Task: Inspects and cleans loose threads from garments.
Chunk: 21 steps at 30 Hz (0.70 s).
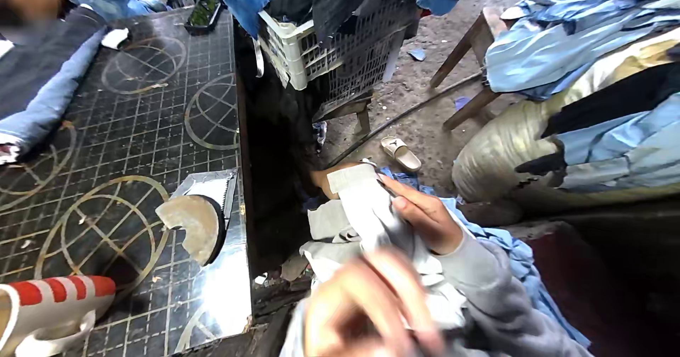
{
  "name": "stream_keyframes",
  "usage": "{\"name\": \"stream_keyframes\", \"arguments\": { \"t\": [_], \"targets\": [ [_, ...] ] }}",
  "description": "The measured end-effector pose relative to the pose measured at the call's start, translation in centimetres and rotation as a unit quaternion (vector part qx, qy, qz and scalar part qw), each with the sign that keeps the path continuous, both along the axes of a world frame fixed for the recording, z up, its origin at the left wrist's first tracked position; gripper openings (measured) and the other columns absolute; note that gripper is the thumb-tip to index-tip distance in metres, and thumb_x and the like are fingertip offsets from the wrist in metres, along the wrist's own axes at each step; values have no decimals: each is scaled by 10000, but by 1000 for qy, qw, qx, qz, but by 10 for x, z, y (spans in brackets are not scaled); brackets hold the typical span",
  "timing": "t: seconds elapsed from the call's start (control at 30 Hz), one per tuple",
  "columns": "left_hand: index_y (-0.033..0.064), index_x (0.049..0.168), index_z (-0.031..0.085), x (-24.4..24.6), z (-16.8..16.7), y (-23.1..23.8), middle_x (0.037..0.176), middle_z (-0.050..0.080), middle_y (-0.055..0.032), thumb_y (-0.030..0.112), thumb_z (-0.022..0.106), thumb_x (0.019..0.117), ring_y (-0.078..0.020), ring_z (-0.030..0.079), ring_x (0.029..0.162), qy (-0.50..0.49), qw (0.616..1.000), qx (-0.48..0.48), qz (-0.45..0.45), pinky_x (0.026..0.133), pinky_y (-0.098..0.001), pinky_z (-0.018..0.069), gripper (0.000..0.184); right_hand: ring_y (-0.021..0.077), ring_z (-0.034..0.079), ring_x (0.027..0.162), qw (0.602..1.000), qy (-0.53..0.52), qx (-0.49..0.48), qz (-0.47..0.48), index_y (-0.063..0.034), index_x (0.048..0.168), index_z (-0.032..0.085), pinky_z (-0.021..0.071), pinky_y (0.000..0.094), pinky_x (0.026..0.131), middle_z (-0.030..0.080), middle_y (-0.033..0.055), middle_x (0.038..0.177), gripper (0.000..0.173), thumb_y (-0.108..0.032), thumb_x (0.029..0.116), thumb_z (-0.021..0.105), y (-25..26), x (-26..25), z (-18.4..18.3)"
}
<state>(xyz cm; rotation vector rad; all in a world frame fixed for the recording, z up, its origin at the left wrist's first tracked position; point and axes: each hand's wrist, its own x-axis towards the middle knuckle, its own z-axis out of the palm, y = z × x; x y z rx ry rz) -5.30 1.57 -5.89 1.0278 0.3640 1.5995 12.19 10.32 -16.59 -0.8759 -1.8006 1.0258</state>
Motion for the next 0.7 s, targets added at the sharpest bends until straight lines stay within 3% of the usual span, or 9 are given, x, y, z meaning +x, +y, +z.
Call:
{"name": "stream_keyframes", "arguments": {
  "t": [0.03, 0.07, 0.13, 0.17, 0.3, 0.37, 0.43, 0.53, 0.7],
  "targets": [
    [274, 1139, 659, -12, -31, 15, 1061, 667, 161, 379, 733, 919, 32, 619, 984, 85, 989, -12, 121, 847, -164, 512, 255, 51, 594, 1269, 1000, 14, -14, 3, 91, 1346, 604, 448, 231, 1101, 642, 149, 1376, 484, -290, 1092, 448, -2, -1, 5],
    [210, 1247, 591, -18, -60, 30, 1178, 647, 119, 445, 773, 867, -8, 609, 1077, 138, 967, -48, 207, 897, -201, 521, 482, 41, 593, 1266, 1000, 20, -19, 5, 84, 1348, 606, 451, 228, 1099, 643, 136, 1378, 491, -305, 1090, 454, -5, -2, 10],
    [-45, 1419, 350, -20, -100, 48, 1292, 608, 0, 482, 793, 828, -52, 608, 1160, 165, 959, -131, 188, 969, -253, 534, 908, 56, 596, 1273, 1000, 12, 2, 6, 61, 1342, 625, 452, 246, 1113, 659, 129, 1359, 499, -333, 1088, 454, -8, -4, 15],
    [-73, 1421, 319, -17, -107, 52, 1247, 654, 4, 422, 821, 817, -42, 653, 1112, 138, 966, -168, 142, 956, -256, 565, 928, 64, 617, 1245, 1000, -3, 21, 0, 33, 1343, 639, 470, 253, 1096, 679, 125, 1327, 506, -360, 1089, 448, -9, -5, 16],
    [21, 1091, 639, -7, -95, 49, 931, 776, 13, 51, 785, 816, -72, 743, 864, 69, 970, -224, 63, 835, -279, 624, 313, 114, 680, 847, 990, -88, 82, -67, -138, 1340, 694, 571, 285, 770, 739, 105, 1000, 478, -452, 1069, 455, -17, -7, 15],
    [40, 1045, 631, -1, -88, 47, 906, 757, 29, -87, 642, 837, -56, 726, 858, 81, 965, -235, 83, 835, -271, 614, 244, 127, 640, 738, 988, -103, 89, -79, -175, 1338, 700, 554, 290, 673, 710, 98, 904, 469, -471, 1061, 464, -20, -9, 13],
    [73, 964, 642, 11, -80, 44, 815, 728, 63, -93, 514, 855, -15, 702, 777, 102, 945, -284, 125, 763, -231, 604, 237, 114, 659, 793, 990, -87, 81, -73, -146, 1327, 705, 560, 278, 731, 725, 99, 946, 468, -456, 1061, 475, -21, -11, 10],
    [74, 934, 628, 30, -78, 41, 764, 705, 70, -65, 389, 913, 1, 687, 735, 74, 923, -342, 162, 724, -211, 593, 278, 72, 662, 1171, 1000, -6, 25, -14, 30, 1324, 655, 504, 237, 1041, 709, 134, 1266, 469, -326, 1083, 469, -23, -12, 8],
    [81, 913, 639, 39, -88, 38, 795, 727, 33, -44, 388, 842, -25, 704, 757, -18, 929, -338, 147, 718, -226, 596, 289, -57, 615, 1047, 998, 53, -46, 5, 89, 1318, 625, 483, 141, 936, 681, 118, 1300, 462, -270, 1085, 452, -27, -13, 6]
  ]
}}
